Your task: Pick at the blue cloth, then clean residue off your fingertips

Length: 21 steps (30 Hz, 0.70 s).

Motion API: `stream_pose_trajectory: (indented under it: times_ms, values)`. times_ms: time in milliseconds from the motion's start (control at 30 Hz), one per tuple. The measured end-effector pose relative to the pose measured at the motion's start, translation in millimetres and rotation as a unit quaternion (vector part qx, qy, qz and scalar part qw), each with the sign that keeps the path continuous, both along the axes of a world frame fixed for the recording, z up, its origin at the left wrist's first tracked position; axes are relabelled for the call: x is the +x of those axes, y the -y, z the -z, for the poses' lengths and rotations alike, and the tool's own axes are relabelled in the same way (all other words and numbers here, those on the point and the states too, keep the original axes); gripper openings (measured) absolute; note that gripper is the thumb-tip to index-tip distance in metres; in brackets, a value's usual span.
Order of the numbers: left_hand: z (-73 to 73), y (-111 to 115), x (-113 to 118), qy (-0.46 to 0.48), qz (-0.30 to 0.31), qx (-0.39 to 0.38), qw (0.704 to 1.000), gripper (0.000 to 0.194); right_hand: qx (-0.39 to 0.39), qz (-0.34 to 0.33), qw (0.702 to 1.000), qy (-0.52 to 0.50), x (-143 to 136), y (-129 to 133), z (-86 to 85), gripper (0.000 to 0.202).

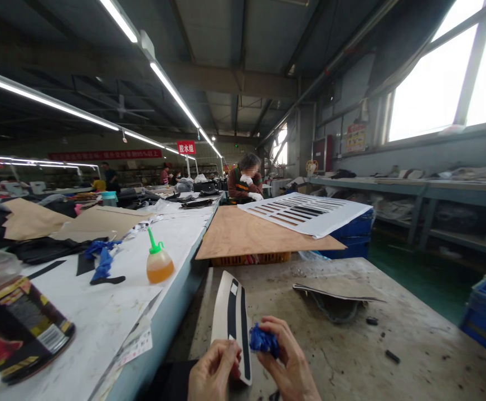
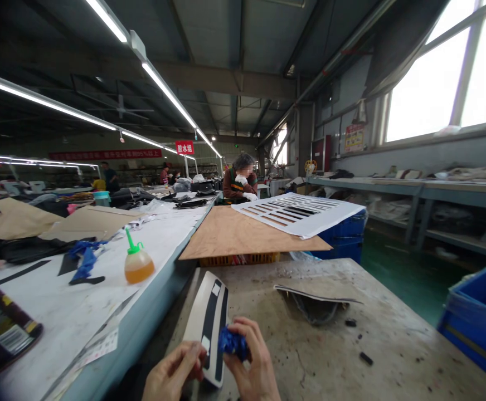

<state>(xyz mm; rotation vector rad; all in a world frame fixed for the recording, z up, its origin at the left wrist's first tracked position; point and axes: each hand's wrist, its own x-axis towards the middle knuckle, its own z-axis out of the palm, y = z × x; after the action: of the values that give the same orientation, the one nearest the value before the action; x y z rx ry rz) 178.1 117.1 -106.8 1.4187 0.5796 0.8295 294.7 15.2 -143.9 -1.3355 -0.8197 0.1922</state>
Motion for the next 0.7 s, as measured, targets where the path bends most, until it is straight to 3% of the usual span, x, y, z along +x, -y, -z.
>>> stream_pose_trajectory:
  times_ms: [233, 467, 700]
  values:
    - [0.1, 7, 5, 0.009, 0.010, -0.008, 1.000, 0.054, 0.018, -0.010, 0.997, -0.069, -6, -2, 7.0, 0.066]
    - [-7.7, 12, 1, 0.016, 0.006, 0.070, 0.997, 0.018, 0.006, -0.037, 0.997, -0.063, -13, -1, 5.1, 0.062]
    - [-11.8, 17, 0, 0.010, 0.004, 0.075, 0.997, 0.019, 0.009, -0.082, 0.994, -0.072, -15, 4, -2.3, 0.060]
